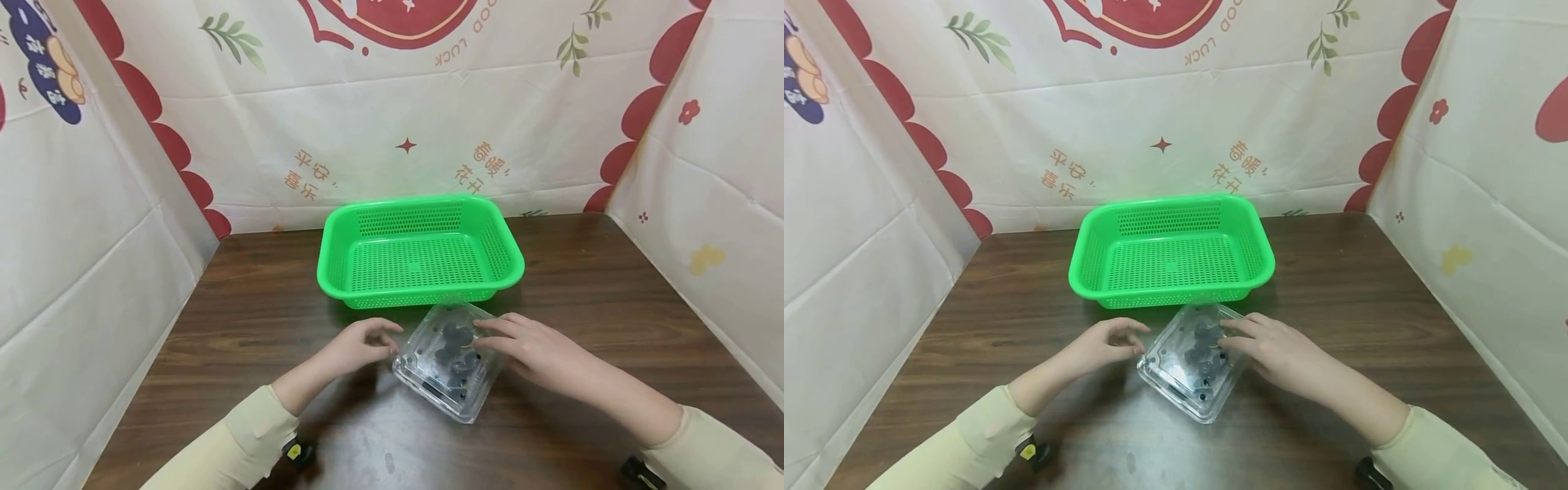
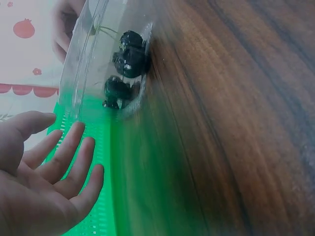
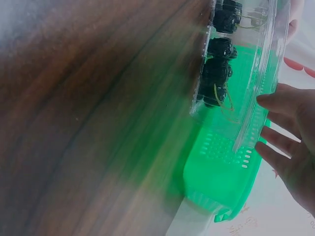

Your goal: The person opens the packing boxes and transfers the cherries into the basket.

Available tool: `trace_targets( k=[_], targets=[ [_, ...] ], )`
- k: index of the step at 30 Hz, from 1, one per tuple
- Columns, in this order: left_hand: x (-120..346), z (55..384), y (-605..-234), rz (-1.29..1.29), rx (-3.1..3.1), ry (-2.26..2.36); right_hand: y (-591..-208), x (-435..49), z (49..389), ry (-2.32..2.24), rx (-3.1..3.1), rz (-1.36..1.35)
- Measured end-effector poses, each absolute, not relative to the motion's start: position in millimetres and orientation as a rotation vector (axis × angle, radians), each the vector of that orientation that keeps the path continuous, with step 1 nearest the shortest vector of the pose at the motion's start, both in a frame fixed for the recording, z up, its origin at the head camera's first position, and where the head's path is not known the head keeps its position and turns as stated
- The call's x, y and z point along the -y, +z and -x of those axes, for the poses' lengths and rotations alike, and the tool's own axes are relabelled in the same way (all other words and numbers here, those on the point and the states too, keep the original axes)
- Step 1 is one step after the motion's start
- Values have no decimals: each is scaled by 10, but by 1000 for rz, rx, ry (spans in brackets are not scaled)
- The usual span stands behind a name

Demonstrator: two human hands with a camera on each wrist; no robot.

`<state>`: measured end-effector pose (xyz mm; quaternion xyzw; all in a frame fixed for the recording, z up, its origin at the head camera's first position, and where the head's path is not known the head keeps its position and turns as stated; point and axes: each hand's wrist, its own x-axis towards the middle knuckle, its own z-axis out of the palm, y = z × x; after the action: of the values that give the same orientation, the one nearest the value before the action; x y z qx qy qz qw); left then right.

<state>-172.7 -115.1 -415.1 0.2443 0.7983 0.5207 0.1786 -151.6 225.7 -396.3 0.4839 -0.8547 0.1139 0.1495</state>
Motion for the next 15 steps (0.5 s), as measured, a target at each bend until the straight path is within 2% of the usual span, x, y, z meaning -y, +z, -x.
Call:
trace_targets(
  k=[15],
  targets=[
    [1111, 1670, -4157, -734, -2221, 1415, -3940, -2201, 1667, 324, 2480, -1413]
  ],
)
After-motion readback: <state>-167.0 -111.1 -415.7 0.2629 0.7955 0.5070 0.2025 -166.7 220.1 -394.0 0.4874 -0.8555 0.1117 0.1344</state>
